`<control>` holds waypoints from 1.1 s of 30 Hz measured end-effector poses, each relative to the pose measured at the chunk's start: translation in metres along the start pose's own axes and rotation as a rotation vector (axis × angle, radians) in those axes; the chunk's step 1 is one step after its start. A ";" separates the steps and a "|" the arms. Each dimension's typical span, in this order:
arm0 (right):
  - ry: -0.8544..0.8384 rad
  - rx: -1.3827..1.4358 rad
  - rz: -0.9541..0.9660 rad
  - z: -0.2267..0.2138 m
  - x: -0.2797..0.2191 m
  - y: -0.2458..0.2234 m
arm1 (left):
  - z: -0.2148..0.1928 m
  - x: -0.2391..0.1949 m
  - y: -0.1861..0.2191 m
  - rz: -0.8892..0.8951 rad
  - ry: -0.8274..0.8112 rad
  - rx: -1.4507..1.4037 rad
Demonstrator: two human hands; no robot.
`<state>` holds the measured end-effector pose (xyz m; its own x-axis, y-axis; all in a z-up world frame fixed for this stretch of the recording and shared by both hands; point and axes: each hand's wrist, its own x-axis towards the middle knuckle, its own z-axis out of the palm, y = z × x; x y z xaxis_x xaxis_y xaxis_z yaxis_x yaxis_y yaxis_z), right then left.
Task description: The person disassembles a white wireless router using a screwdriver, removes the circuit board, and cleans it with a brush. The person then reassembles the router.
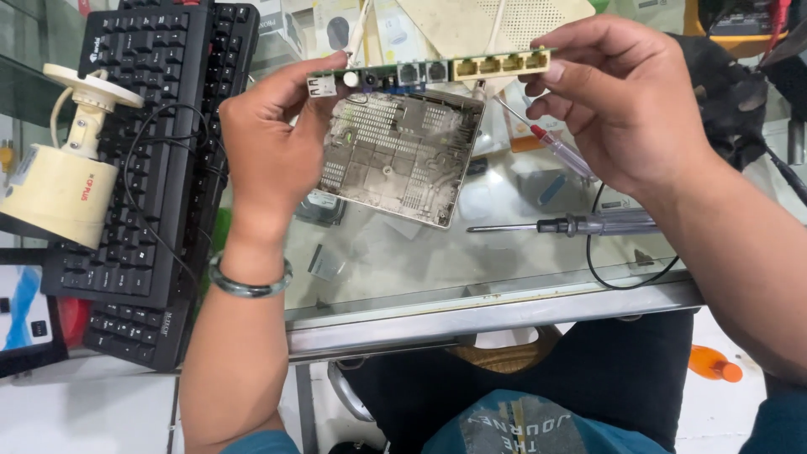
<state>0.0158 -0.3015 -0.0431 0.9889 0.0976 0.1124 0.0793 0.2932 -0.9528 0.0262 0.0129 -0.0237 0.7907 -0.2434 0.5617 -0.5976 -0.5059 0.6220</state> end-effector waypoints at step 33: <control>0.056 -0.247 -0.193 -0.016 0.000 0.013 | 0.012 -0.002 0.003 0.106 0.112 0.079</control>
<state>0.0188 -0.3128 -0.0596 0.9574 0.0085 0.2887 0.2877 0.0608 -0.9558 0.0244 0.0019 -0.0290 0.7015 -0.2075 0.6818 -0.6610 -0.5470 0.5137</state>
